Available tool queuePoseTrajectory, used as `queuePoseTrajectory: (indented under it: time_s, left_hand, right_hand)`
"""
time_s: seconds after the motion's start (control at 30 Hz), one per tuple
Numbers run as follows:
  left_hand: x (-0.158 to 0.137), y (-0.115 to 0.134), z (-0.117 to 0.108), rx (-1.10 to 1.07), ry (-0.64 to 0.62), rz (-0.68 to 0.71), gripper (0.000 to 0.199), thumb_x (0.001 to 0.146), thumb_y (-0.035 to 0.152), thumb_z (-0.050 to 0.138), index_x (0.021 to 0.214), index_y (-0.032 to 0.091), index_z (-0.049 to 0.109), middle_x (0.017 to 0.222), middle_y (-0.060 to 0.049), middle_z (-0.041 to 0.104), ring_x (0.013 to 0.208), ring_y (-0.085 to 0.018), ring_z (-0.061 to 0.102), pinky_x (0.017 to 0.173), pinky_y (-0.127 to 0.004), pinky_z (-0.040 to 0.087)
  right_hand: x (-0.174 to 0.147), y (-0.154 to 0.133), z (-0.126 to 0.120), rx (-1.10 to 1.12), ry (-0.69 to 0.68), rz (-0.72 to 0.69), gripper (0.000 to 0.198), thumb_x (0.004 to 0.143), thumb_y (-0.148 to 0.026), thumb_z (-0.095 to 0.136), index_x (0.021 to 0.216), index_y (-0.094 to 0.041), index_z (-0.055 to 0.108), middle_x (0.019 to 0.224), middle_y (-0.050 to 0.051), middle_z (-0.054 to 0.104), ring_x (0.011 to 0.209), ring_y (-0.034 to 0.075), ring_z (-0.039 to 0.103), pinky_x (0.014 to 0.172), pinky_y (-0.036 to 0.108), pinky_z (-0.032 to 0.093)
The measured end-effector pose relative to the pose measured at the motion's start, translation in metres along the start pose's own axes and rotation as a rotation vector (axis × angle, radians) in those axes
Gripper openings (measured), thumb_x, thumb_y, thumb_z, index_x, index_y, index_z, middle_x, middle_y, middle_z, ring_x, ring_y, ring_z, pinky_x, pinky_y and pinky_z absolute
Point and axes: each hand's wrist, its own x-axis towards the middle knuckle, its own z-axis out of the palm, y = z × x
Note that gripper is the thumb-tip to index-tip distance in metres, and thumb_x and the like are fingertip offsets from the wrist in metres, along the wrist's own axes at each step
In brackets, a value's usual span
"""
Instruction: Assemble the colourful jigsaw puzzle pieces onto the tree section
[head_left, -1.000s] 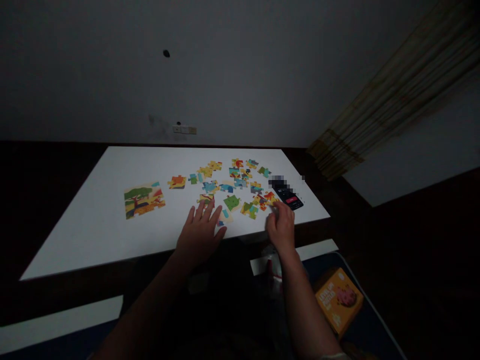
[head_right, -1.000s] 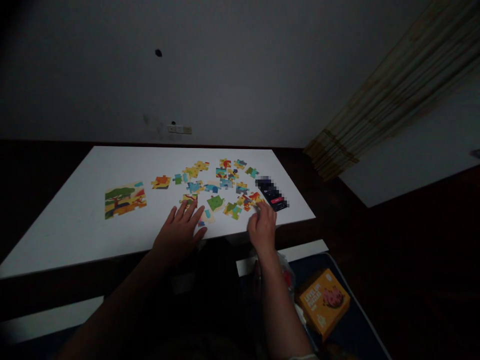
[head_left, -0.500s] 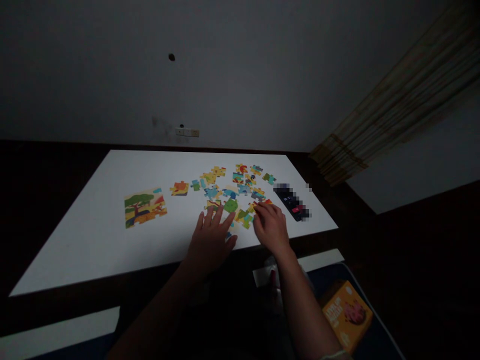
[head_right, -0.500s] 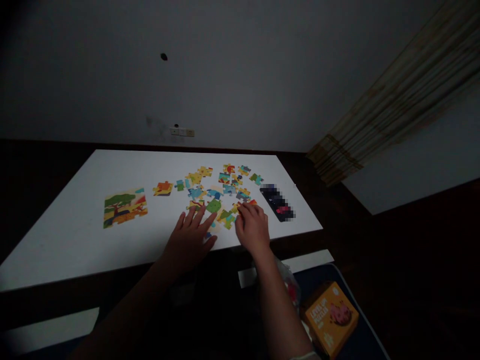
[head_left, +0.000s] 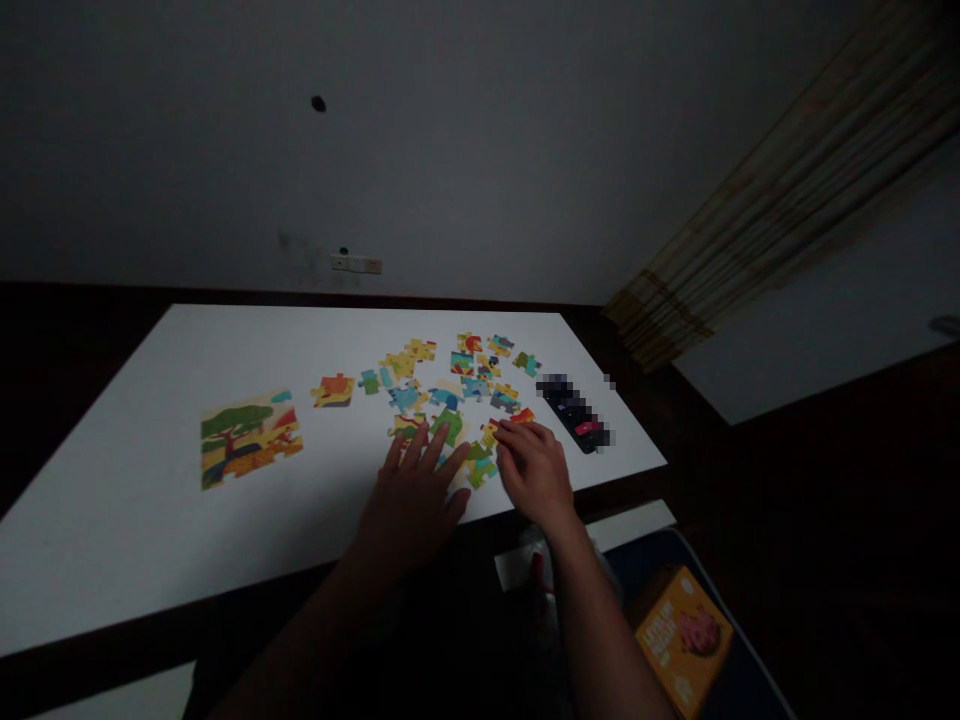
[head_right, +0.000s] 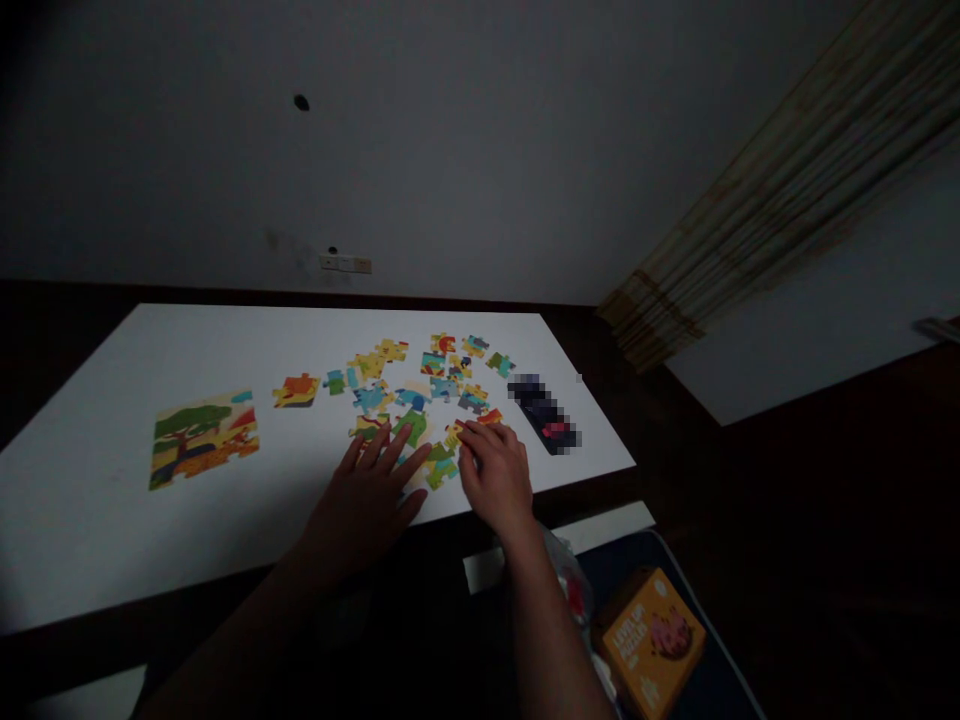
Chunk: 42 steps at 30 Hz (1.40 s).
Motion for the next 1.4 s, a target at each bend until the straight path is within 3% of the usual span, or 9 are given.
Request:
queuePoseTrajectory:
  time_s: [0.17,0.33,0.67,0.83,1.0,1.07,1.17,1.3,1.4]
  left_hand:
    - [0.001,0.000,0.001,-0.003,-0.010,-0.007,0.051,0.092,0.045,0.044,0.142,0.035,0.042,0.154,-0.002,0.034,0.144,-0.031,0.024,0.117,-0.058,0.022]
    - [0.000,0.001,0.000,-0.016,-0.004,-0.016,0.052,0.092,0.046,0.045,0.142,0.034,0.042,0.154,-0.003,0.034,0.144,-0.031,0.024,0.117,-0.057,0.021]
    - [-0.014,-0.002,-0.010,-0.022,-0.014,0.044,0.051,0.093,0.048,0.040,0.142,0.033,0.042,0.153,-0.005,0.036,0.143,-0.032,0.025,0.115,-0.059,0.020]
    - [-0.018,-0.001,-0.014,-0.002,-0.037,0.021,0.051,0.092,0.046,0.041,0.141,0.033,0.043,0.153,-0.005,0.036,0.143,-0.032,0.025,0.114,-0.059,0.020]
    - [-0.027,0.000,-0.026,0.003,0.031,0.080,0.048,0.092,0.043,0.042,0.137,0.029,0.047,0.151,-0.004,0.039,0.143,-0.027,0.025,0.118,-0.051,0.018]
    - [-0.036,-0.004,-0.030,-0.010,0.066,0.082,0.045,0.093,0.041,0.041,0.135,0.028,0.050,0.149,-0.004,0.042,0.143,-0.025,0.026,0.119,-0.048,0.018]
    - [-0.057,-0.024,-0.040,-0.011,0.097,-0.002,0.042,0.093,0.037,0.041,0.131,0.026,0.053,0.147,-0.004,0.044,0.142,-0.023,0.028,0.119,-0.048,0.019]
    - [-0.093,-0.072,-0.065,0.069,0.143,-0.213,0.042,0.092,0.034,0.041,0.130,0.023,0.054,0.145,-0.006,0.047,0.141,-0.024,0.032,0.117,-0.048,0.024]
    - [-0.114,-0.106,-0.087,0.160,0.176,-0.378,0.043,0.091,0.031,0.041,0.131,0.023,0.054,0.143,-0.007,0.049,0.138,-0.024,0.036,0.117,-0.046,0.026]
  right_hand:
    - [0.004,0.006,-0.001,0.043,0.030,0.018,0.029,0.090,-0.023,0.050,0.114,-0.031,0.066,0.118,0.002,0.067,0.111,0.026,0.055,0.092,0.047,0.046]
    - [0.039,0.023,-0.001,0.009,0.078,0.013,0.034,0.087,-0.023,0.051,0.119,-0.025,0.062,0.116,0.006,0.066,0.108,0.026,0.055,0.094,0.045,0.045]
    - [0.097,0.067,0.027,-0.101,-0.198,-0.013,0.036,0.065,-0.027,0.076,0.099,-0.022,0.068,0.094,0.016,0.067,0.095,0.033,0.059,0.089,0.052,0.038]
    - [0.110,0.070,0.030,0.077,-0.243,0.132,0.029,0.058,-0.033,0.082,0.080,-0.020,0.068,0.081,0.014,0.067,0.071,0.028,0.062,0.082,0.057,0.041]
    - [0.105,0.062,0.024,0.043,-0.256,0.108,0.044,0.058,-0.022,0.081,0.101,-0.020,0.069,0.087,0.014,0.067,0.073,0.025,0.063,0.073,0.047,0.049]
    - [0.100,0.058,0.018,0.017,-0.222,0.081,0.054,0.057,-0.018,0.080,0.109,-0.020,0.068,0.095,0.015,0.067,0.077,0.025,0.064,0.074,0.046,0.050]
    - [0.090,0.042,0.005,-0.006,-0.050,0.127,0.043,0.065,-0.018,0.075,0.108,-0.021,0.069,0.103,0.017,0.066,0.075,0.022,0.064,0.074,0.044,0.049]
    - [0.070,-0.016,-0.005,0.265,0.206,0.211,0.038,0.078,-0.029,0.067,0.116,-0.020,0.066,0.105,0.019,0.067,0.080,0.021,0.066,0.071,0.041,0.050]
    - [0.055,-0.085,0.015,0.531,0.037,0.114,0.040,0.077,-0.031,0.068,0.116,-0.023,0.064,0.106,0.014,0.069,0.079,0.022,0.067,0.070,0.038,0.054]
